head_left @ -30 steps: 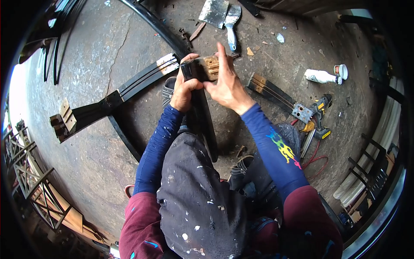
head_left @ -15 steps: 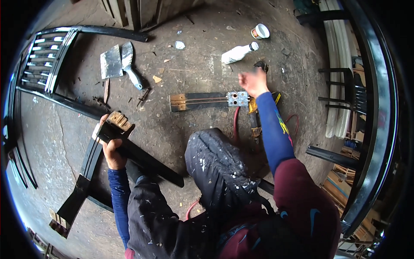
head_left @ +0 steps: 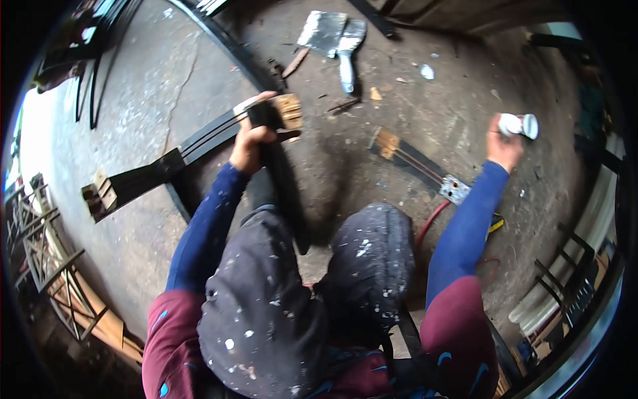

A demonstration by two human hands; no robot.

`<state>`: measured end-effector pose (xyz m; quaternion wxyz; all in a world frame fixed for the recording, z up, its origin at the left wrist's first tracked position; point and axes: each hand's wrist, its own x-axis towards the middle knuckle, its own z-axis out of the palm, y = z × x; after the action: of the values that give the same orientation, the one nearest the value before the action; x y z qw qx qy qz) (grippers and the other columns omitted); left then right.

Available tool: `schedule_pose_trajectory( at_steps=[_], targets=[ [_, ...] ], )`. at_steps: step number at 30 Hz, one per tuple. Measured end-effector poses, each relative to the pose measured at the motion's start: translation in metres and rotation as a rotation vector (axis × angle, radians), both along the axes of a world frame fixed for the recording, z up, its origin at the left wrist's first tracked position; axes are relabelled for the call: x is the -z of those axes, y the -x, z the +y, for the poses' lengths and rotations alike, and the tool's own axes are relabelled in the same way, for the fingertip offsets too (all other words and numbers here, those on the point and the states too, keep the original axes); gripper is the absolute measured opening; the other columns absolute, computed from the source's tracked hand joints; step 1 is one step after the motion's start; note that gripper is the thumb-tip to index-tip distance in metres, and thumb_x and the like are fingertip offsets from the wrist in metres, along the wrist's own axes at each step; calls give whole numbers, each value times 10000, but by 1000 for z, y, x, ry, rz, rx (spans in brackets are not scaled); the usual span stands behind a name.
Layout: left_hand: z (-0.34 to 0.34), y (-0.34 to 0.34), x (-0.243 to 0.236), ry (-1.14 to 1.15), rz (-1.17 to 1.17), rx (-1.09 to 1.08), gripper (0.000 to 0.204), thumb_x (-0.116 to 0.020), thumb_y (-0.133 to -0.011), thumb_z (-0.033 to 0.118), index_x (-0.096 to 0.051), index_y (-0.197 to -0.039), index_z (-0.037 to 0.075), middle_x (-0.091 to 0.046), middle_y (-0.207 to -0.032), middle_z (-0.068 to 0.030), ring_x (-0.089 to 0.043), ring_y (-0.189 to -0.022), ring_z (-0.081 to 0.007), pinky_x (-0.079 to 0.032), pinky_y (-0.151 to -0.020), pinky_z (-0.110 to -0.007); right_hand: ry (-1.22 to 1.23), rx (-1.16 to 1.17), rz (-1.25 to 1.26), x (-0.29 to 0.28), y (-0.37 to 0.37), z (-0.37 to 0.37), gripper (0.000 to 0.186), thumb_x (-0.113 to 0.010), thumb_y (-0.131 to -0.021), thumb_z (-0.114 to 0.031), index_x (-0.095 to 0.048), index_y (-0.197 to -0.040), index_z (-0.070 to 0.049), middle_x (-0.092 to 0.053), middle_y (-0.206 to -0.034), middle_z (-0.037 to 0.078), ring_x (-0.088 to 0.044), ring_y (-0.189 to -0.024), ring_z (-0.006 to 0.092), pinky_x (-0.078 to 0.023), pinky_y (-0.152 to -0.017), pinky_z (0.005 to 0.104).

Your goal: Repairing and assembling wooden and metal chair frames using a drill, nail gun, and glue in a workshop.

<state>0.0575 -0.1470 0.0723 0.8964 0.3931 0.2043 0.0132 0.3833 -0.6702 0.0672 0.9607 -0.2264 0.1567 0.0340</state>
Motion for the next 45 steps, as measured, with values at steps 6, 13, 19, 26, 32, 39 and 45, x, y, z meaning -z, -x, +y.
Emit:
schedule_pose_trajectory(
  at_steps=[6,13,19,26,32,39,45],
  targets=[
    [-9,-20,32,7,31,-32,751,-593,-649,81,-509,-1396,102,-518,-948,-7,-512,-862,-137,-454,-755,-255,1151,221,-680,-208,85,126,364,-627,-965,-95,-592,-1251,129,-668,-1225,249,-668,-1104,399,-491,-1077,514],
    [-31,-40,39,-84,-56,-27,702,-579,-684,2,-483,-1370,111,-510,-1028,-30,-532,-896,-163,-507,-746,-287,1313,-410,-761,-245,120,186,496,-692,-913,16,-568,-1391,-31,-665,-1271,163,-640,-1178,268,-497,-1057,426],
    [-25,-33,14,-41,51,-16,726,-558,-683,13,-458,-1397,100,-541,-1069,-34,-566,-967,-168,-557,-792,-328,1250,-669,-809,-171,165,271,587,-767,-864,-46,-534,-1395,44,-680,-1263,203,-678,-1138,289,-534,-1034,402],
    [-26,-51,-16,-173,25,-16,680,-596,-711,-18,-473,-1365,119,-530,-981,-46,-559,-835,-143,-520,-720,-295,1205,-628,-910,-182,106,329,284,-800,-884,-106,-715,-1126,16,-751,-1060,126,-718,-956,207,-582,-864,357],
    [-29,-65,-41,-190,132,-38,627,-711,-727,85,-473,-1306,44,-598,-937,-74,-592,-802,-163,-514,-726,-326,993,-704,-680,-180,69,342,347,-790,-893,-80,-658,-1195,29,-717,-1133,138,-705,-1035,259,-597,-920,434],
    [-28,-70,-42,-315,147,-110,644,-736,-716,152,-495,-1301,35,-624,-877,-90,-637,-845,-244,-525,-821,-365,1039,-767,-628,-177,50,349,426,-766,-919,-108,-587,-1283,20,-674,-1214,161,-662,-1145,299,-583,-979,527],
    [-25,-64,-56,-402,188,-65,797,-782,-669,175,-462,-1386,38,-535,-1268,-222,-610,-1101,-315,-527,-917,-396,1075,-736,-649,-165,44,350,412,-770,-917,-131,-612,-1272,8,-676,-1207,157,-651,-1160,306,-588,-969,530]
  ],
)
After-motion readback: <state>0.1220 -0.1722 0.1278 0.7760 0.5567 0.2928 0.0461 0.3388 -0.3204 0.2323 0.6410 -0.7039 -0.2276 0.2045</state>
